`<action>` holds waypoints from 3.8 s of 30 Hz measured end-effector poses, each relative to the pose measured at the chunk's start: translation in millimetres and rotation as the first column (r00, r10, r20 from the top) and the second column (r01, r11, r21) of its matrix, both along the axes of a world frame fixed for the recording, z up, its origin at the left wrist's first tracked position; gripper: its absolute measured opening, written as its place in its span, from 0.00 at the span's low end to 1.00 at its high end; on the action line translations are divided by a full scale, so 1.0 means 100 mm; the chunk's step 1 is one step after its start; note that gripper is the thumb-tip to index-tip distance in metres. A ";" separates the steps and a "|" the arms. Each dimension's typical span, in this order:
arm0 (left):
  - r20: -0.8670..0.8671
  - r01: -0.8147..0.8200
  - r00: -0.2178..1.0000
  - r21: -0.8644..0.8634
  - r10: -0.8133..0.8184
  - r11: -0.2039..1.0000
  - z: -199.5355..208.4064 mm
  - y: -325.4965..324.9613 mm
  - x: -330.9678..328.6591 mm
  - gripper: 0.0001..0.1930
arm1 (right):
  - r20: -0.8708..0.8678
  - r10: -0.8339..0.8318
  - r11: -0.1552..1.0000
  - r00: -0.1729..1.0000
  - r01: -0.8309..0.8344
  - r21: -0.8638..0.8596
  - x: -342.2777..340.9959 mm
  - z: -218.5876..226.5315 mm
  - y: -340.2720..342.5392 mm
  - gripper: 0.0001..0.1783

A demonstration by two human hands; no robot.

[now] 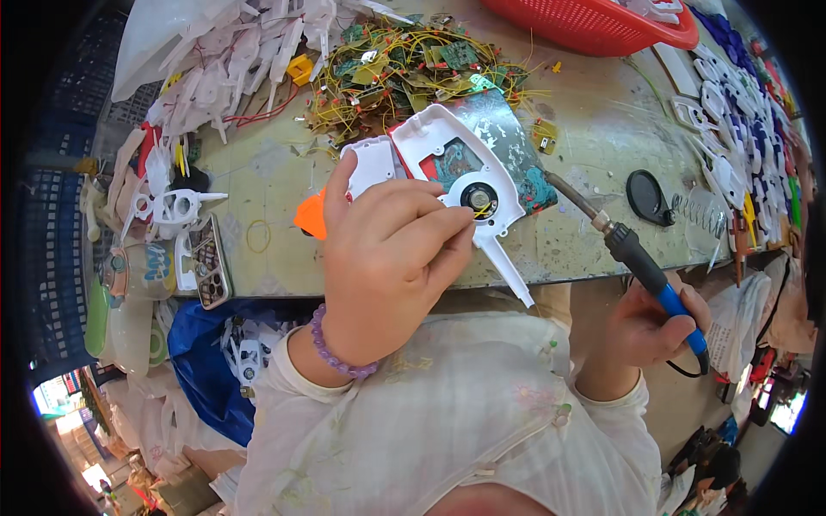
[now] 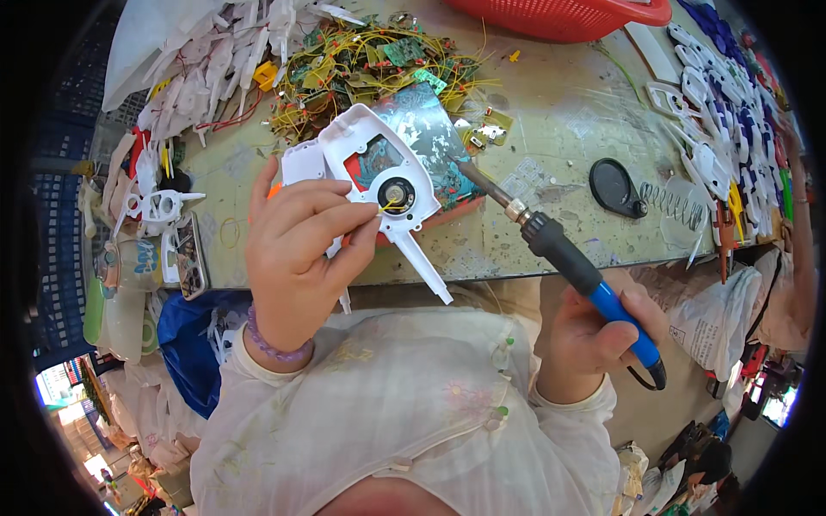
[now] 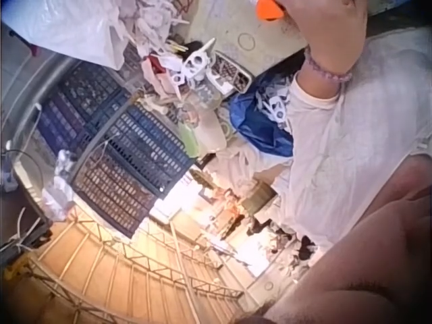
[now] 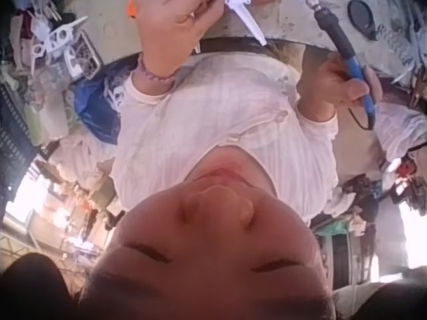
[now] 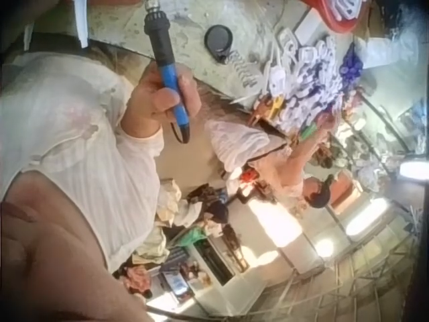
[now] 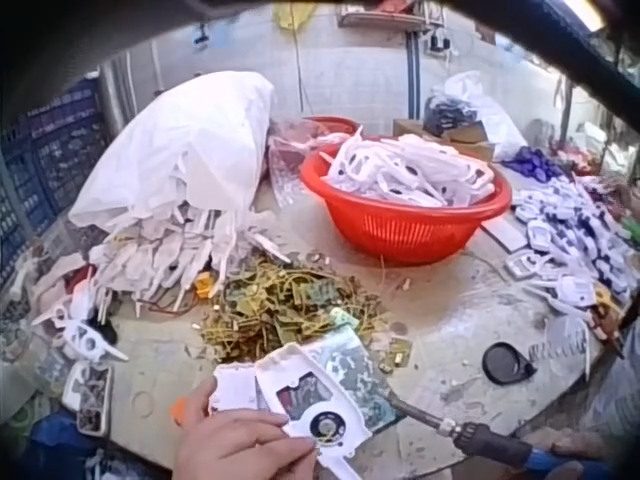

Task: Soldering wires and components onto small circuit boards for toy walkie-talkies.

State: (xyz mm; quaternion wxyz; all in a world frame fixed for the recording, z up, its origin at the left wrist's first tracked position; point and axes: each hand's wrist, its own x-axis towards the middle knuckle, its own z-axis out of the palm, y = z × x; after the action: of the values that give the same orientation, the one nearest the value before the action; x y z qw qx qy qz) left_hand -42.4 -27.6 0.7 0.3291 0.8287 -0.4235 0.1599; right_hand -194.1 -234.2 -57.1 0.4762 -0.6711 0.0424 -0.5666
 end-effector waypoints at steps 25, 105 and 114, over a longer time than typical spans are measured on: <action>0.044 -0.038 0.998 0.087 0.034 0.996 0.03 -0.22 -0.08 0.04 | -0.034 0.278 0.907 0.960 -0.274 -0.319 0.13 0.34 -0.06 0.19; 0.022 0.041 0.999 0.074 -0.043 0.996 0.04 -0.09 -0.07 0.04 | -0.146 0.207 0.920 0.967 -0.142 0.366 0.07 -0.24 0.15 0.18; 0.030 0.123 0.992 -0.253 -0.119 0.960 0.03 0.24 -0.12 0.09 | -0.373 0.284 0.886 0.883 -0.390 -0.249 0.42 -0.05 0.58 0.24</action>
State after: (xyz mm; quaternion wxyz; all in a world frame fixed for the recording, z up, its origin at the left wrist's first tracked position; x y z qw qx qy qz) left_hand -54.4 -3.5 3.3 0.4387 0.7509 -0.4519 0.1986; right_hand -152.2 -175.8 -62.0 0.4405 -0.8201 -0.0897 -0.3541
